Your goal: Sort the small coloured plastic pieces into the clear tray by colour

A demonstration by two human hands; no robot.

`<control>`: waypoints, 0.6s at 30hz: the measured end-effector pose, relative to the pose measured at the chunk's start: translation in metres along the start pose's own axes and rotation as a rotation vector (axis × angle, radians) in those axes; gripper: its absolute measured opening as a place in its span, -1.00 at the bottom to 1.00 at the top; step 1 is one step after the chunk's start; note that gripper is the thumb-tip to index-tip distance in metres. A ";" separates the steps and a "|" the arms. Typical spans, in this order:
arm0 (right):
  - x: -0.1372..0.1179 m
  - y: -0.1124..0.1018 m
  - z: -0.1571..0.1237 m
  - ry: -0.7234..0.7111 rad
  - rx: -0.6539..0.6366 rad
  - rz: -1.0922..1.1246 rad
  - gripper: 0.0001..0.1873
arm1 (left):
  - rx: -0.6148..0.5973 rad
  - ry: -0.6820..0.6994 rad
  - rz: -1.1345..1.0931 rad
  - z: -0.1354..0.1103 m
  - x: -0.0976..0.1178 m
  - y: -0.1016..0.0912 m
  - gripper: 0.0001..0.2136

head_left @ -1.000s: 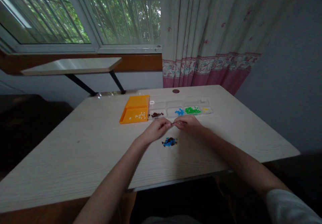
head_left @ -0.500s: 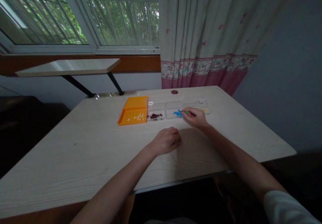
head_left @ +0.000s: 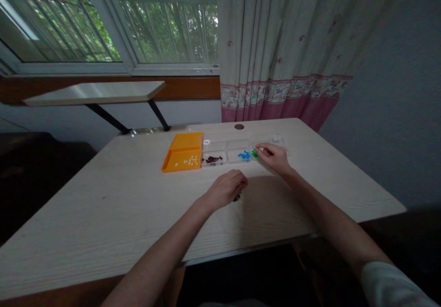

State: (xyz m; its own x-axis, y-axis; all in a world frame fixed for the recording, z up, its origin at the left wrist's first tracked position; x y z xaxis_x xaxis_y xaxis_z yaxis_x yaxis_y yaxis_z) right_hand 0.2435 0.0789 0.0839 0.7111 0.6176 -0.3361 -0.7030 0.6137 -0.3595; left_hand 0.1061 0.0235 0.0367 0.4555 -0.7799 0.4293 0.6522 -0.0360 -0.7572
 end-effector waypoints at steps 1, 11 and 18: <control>0.007 0.000 0.001 0.022 -0.016 -0.015 -0.73 | 0.037 -0.028 -0.015 0.001 -0.006 -0.006 -0.84; 0.064 0.020 -0.008 0.161 -0.289 -0.300 -0.74 | 0.294 -0.461 -0.379 -0.003 -0.062 -0.024 -0.81; 0.064 0.023 -0.010 0.180 -0.325 -0.326 -0.74 | 0.413 -0.769 -0.786 -0.012 -0.085 -0.013 -0.68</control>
State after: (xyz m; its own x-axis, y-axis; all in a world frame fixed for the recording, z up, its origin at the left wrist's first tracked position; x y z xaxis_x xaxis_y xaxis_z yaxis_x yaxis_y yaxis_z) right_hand 0.2733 0.1275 0.0451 0.9047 0.3064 -0.2960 -0.4226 0.5576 -0.7145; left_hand 0.0519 0.0826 0.0046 -0.0056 -0.0462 0.9989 0.9997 -0.0237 0.0045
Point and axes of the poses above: each hand's wrist, its own z-axis towards the middle knuckle, its own y-axis out of the palm, x = y × z, the point moved 9 cm from there along z, towards the middle knuckle, and after that the axes turned 12 degrees about x, right-handed, at the moved point
